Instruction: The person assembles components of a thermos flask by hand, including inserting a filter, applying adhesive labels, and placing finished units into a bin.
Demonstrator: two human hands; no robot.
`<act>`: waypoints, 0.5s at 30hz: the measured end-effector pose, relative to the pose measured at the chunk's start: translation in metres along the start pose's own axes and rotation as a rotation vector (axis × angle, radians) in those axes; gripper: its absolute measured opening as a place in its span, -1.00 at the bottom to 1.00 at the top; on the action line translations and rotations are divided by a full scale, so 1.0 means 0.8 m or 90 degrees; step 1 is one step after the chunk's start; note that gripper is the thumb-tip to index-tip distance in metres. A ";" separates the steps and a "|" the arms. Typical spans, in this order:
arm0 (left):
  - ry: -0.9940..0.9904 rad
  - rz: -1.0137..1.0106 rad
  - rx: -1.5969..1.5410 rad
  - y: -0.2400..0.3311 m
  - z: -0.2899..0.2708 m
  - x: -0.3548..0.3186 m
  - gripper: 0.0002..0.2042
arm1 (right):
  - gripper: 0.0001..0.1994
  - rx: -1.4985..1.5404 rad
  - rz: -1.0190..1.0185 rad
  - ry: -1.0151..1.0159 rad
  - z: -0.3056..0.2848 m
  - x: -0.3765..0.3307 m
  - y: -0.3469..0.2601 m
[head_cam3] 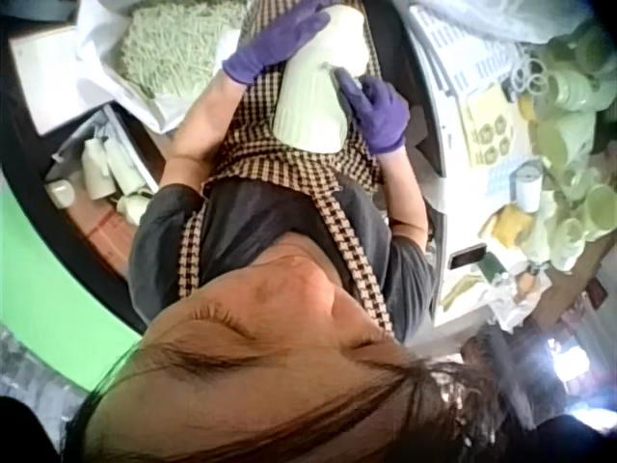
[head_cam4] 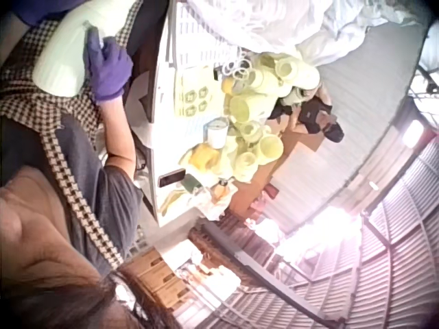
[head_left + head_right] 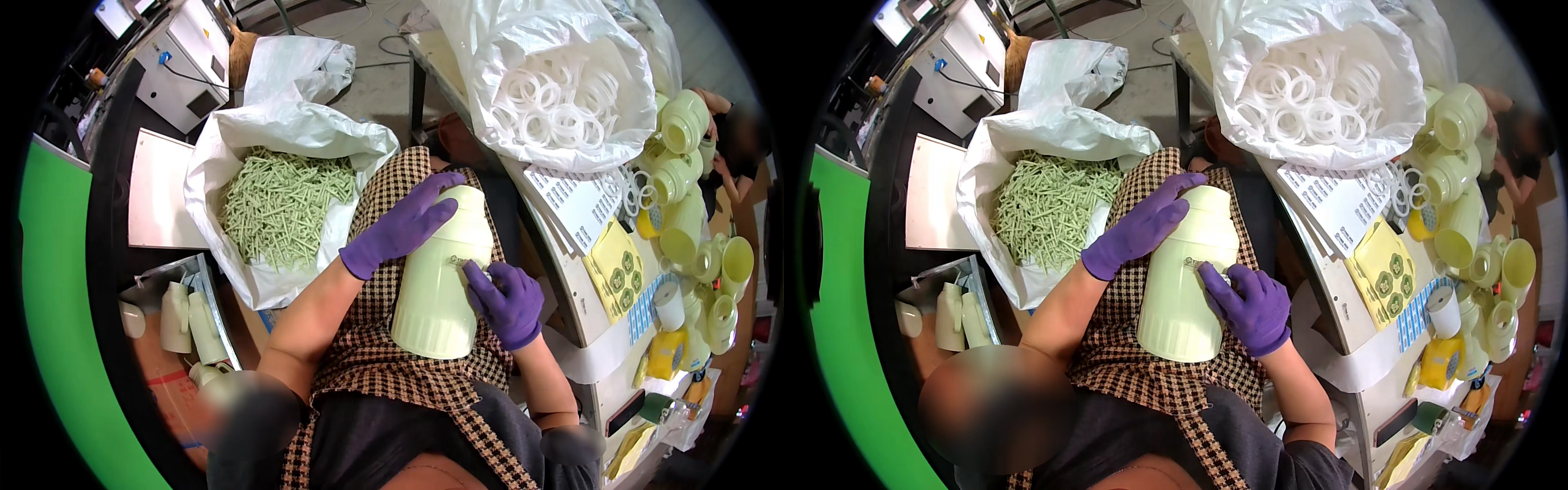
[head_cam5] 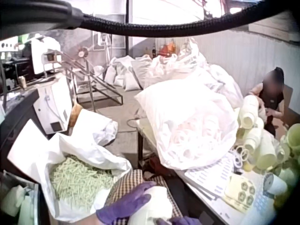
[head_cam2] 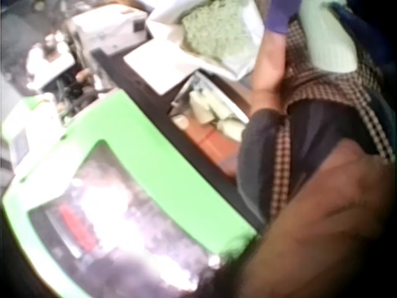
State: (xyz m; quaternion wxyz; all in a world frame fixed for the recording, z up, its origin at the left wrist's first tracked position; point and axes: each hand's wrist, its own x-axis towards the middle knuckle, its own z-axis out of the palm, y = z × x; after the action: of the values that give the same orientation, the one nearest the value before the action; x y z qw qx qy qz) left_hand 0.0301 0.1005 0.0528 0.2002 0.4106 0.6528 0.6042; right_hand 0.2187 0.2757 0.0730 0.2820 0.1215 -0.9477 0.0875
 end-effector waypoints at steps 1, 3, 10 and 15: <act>-0.011 -0.013 -0.007 0.001 -0.001 0.001 -0.41 | -0.46 0.005 -0.002 -0.001 0.000 0.000 0.002; -0.018 -0.019 -0.019 -0.001 -0.002 0.002 -0.36 | -0.47 0.015 -0.004 -0.004 0.001 0.001 0.008; -0.060 -0.020 -0.046 -0.003 0.000 0.006 -0.27 | -0.46 0.018 -0.034 -0.003 0.002 -0.001 0.028; -0.084 -0.040 -0.008 -0.005 -0.001 0.012 -0.11 | -0.45 0.049 -0.029 -0.003 0.005 -0.007 0.036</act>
State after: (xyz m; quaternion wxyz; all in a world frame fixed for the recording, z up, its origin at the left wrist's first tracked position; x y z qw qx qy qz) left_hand 0.0230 0.1079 0.0514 0.2643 0.4280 0.6467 0.5734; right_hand 0.2135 0.3035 0.0639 0.2772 0.1542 -0.9411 0.1170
